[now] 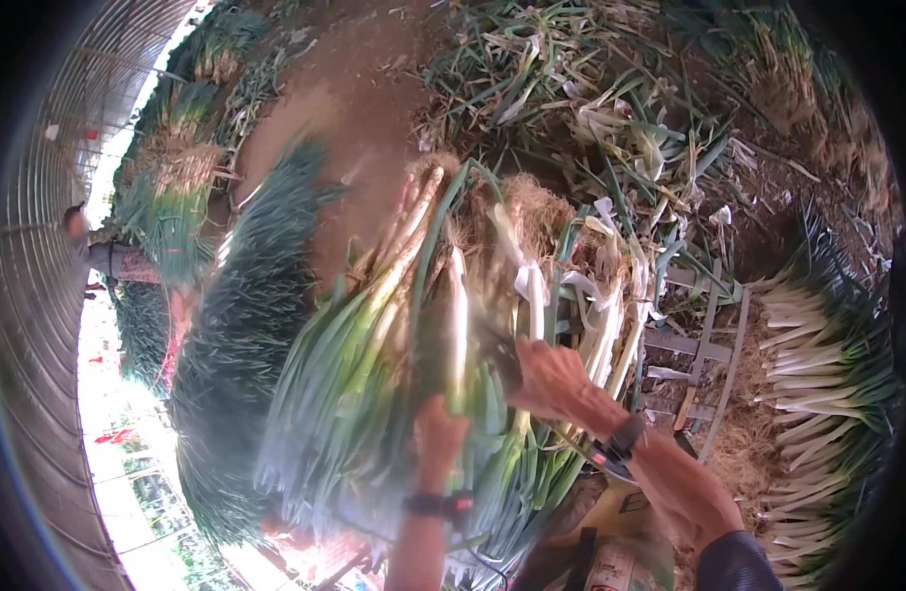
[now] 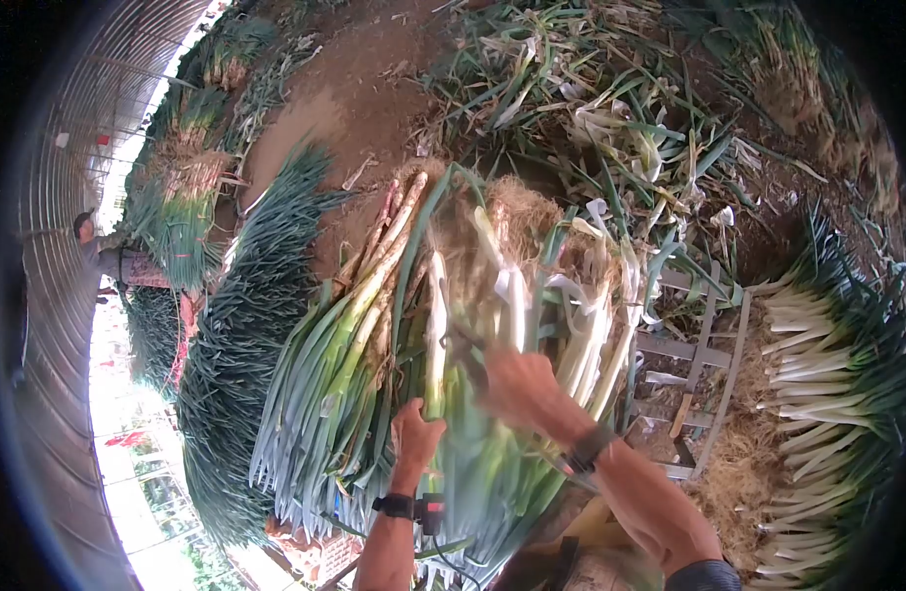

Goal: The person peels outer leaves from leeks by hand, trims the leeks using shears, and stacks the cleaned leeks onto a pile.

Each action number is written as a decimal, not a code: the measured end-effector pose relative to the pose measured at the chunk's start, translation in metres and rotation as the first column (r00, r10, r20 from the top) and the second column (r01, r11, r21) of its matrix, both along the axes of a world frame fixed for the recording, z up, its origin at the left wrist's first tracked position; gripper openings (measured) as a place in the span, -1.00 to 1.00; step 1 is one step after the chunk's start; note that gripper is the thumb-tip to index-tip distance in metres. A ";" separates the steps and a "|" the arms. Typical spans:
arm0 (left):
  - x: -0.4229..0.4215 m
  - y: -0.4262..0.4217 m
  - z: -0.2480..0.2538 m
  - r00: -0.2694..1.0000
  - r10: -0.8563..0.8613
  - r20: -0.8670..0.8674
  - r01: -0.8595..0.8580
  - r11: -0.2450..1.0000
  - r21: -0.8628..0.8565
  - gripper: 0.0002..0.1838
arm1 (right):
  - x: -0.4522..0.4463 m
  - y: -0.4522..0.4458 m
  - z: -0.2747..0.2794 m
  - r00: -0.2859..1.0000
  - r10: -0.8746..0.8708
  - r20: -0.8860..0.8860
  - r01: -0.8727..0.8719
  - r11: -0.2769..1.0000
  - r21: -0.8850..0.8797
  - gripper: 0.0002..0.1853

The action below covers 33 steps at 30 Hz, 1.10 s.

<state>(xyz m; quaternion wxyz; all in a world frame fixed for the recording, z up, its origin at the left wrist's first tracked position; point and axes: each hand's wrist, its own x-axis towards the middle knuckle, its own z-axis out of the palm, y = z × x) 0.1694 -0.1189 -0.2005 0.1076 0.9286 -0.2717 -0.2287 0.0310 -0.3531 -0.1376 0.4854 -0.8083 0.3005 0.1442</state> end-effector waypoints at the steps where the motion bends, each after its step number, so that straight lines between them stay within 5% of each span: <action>1: -0.004 -0.007 0.009 1.000 0.005 0.013 -0.005 1.000 0.014 -0.58 | -0.012 0.007 0.005 1.000 -0.011 -0.004 0.011 0.999 0.051 -0.42; 6: -0.014 -0.027 0.030 0.996 -0.027 0.087 0.019 0.995 0.096 -0.58 | -0.088 0.048 0.031 0.955 0.097 0.282 -0.090 0.995 -0.038 -0.35; 15: -0.028 -0.020 0.036 0.988 -0.077 0.136 0.063 0.993 0.101 -0.34 | -0.139 0.068 0.059 0.936 0.088 0.340 -0.085 0.996 -0.022 -0.20; 18: -0.031 -0.014 0.037 0.991 -0.062 0.122 0.058 0.998 0.039 -0.24 | -0.154 0.081 0.041 0.878 0.161 0.451 -0.129 0.987 -0.100 -0.45; 24: -0.018 -0.021 0.082 0.922 0.178 -0.343 -0.175 0.984 0.039 -0.26 | -0.171 0.084 0.034 0.934 0.228 0.275 -0.196 0.971 -0.140 -0.10; 27: 0.006 -0.003 0.067 0.955 -0.039 -0.294 0.015 0.996 -0.084 -0.31 | -0.175 0.084 0.036 0.948 0.209 0.241 -0.192 0.977 -0.094 -0.10; 33: 0.021 -0.008 0.059 0.857 0.102 -0.505 -0.112 0.994 0.011 -0.43 | -0.184 0.104 0.024 0.957 0.135 0.257 -0.130 0.991 -0.036 -0.12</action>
